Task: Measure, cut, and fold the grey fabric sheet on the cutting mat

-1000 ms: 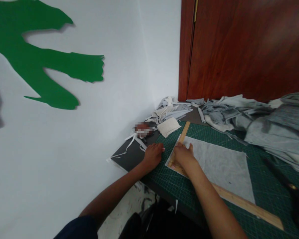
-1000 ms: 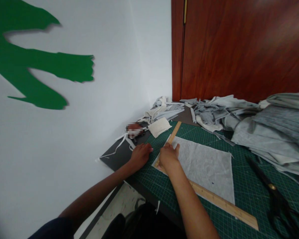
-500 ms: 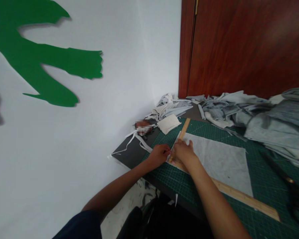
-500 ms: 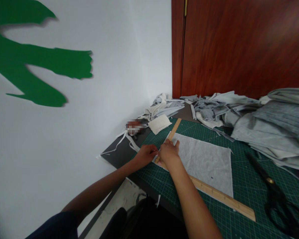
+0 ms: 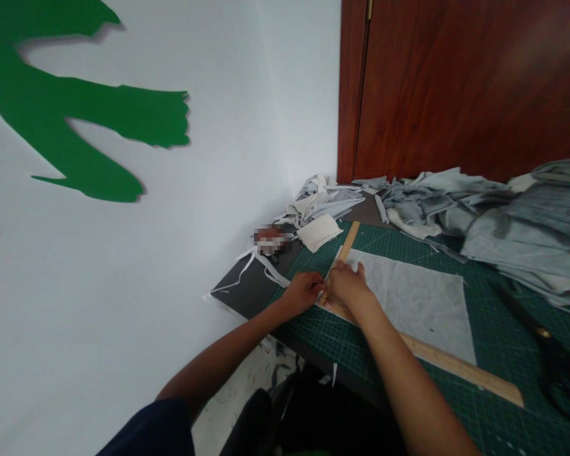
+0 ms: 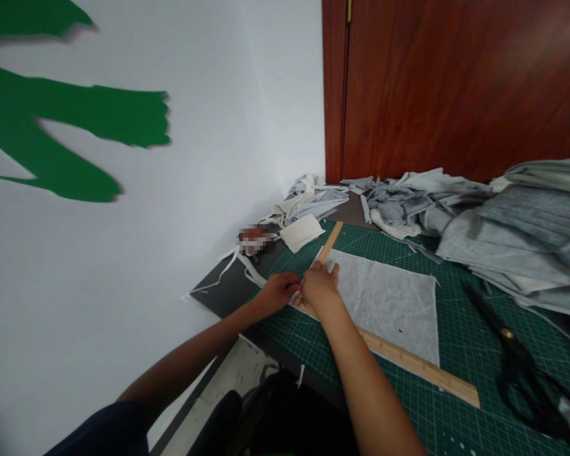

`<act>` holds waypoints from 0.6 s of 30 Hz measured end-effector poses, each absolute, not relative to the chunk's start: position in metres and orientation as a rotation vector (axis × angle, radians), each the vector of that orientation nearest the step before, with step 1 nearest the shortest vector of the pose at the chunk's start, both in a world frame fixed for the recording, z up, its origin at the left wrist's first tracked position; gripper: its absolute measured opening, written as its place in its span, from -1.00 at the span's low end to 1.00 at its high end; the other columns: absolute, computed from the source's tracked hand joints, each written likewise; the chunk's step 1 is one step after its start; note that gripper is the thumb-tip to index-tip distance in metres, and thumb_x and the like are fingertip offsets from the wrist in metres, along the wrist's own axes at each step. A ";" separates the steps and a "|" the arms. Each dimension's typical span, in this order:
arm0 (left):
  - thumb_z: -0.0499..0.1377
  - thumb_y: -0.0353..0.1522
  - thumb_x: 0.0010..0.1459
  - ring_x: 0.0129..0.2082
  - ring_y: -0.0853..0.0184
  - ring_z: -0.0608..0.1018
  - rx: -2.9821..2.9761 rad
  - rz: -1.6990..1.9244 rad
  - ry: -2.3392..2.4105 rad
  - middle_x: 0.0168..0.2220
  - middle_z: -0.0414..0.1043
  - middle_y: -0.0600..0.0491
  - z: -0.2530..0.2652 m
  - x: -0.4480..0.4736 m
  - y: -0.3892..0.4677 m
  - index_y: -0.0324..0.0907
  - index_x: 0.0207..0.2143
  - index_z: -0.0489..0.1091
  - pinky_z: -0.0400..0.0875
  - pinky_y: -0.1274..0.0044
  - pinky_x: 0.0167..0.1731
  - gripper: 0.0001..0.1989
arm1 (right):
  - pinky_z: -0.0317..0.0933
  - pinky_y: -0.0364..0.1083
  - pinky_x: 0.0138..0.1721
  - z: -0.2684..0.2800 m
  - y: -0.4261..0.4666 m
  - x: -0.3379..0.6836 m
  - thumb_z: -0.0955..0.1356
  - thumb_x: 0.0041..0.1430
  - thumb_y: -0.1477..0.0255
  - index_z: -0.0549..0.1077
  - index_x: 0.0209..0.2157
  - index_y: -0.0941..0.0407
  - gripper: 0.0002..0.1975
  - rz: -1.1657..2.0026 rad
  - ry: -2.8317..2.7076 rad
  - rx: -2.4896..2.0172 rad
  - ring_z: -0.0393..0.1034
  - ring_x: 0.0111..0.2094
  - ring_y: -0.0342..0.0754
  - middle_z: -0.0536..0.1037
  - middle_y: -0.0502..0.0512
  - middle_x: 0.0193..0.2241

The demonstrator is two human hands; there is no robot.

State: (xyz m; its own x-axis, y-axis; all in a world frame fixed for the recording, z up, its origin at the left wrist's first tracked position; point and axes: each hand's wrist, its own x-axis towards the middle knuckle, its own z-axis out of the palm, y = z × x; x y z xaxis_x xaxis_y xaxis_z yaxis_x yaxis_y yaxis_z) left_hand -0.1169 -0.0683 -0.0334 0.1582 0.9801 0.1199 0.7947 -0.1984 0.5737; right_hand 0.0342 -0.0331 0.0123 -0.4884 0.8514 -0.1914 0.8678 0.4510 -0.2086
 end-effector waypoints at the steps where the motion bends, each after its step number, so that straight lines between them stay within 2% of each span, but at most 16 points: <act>1: 0.17 -0.48 0.19 -0.38 0.31 0.53 2.066 0.667 1.680 -0.43 0.55 0.06 -0.033 -0.117 -0.068 -0.21 -0.37 0.56 0.32 0.54 -0.30 -0.84 | -0.14 0.34 0.31 0.013 -0.033 0.034 0.38 0.26 0.39 0.52 0.12 0.24 -0.57 -0.431 2.626 1.558 0.30 0.26 0.30 0.42 0.53 0.23; 7: 0.18 -0.50 0.15 -0.42 0.34 0.49 2.062 0.650 1.621 -0.48 0.50 0.08 -0.030 -0.121 -0.068 -0.22 -0.41 0.55 0.29 0.55 -0.33 -0.85 | -0.11 0.32 0.31 0.017 -0.035 0.035 0.47 0.16 0.41 0.52 0.13 0.25 -0.50 -0.414 2.623 1.550 0.30 0.25 0.31 0.41 0.52 0.23; 14: 0.17 -0.47 0.18 -0.43 0.36 0.49 2.027 0.599 1.584 -0.47 0.51 0.09 -0.027 -0.128 -0.084 -0.23 -0.41 0.56 0.26 0.56 -0.36 -0.83 | -0.06 0.31 0.29 0.018 -0.037 0.036 0.40 0.26 0.43 0.56 0.06 0.27 -0.64 -0.425 2.636 1.562 0.34 0.23 0.29 0.42 0.55 0.22; 18: 0.16 -0.47 0.19 -0.42 0.35 0.51 1.980 0.578 1.559 -0.44 0.55 0.08 -0.026 -0.131 -0.094 -0.22 -0.40 0.57 0.28 0.55 -0.34 -0.82 | -0.06 0.29 0.29 0.016 -0.037 0.037 0.51 0.13 0.36 0.55 0.07 0.26 -0.52 -0.429 2.642 1.558 0.31 0.24 0.32 0.39 0.55 0.24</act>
State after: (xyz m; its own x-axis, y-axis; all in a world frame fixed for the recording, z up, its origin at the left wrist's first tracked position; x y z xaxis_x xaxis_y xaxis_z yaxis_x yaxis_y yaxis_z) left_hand -0.1310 -0.0936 -0.0264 0.2351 0.9720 -0.0016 0.7361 -0.1770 0.6534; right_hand 0.0374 -0.0370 0.0163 -0.4930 0.8517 -0.1774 0.8641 0.4556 -0.2139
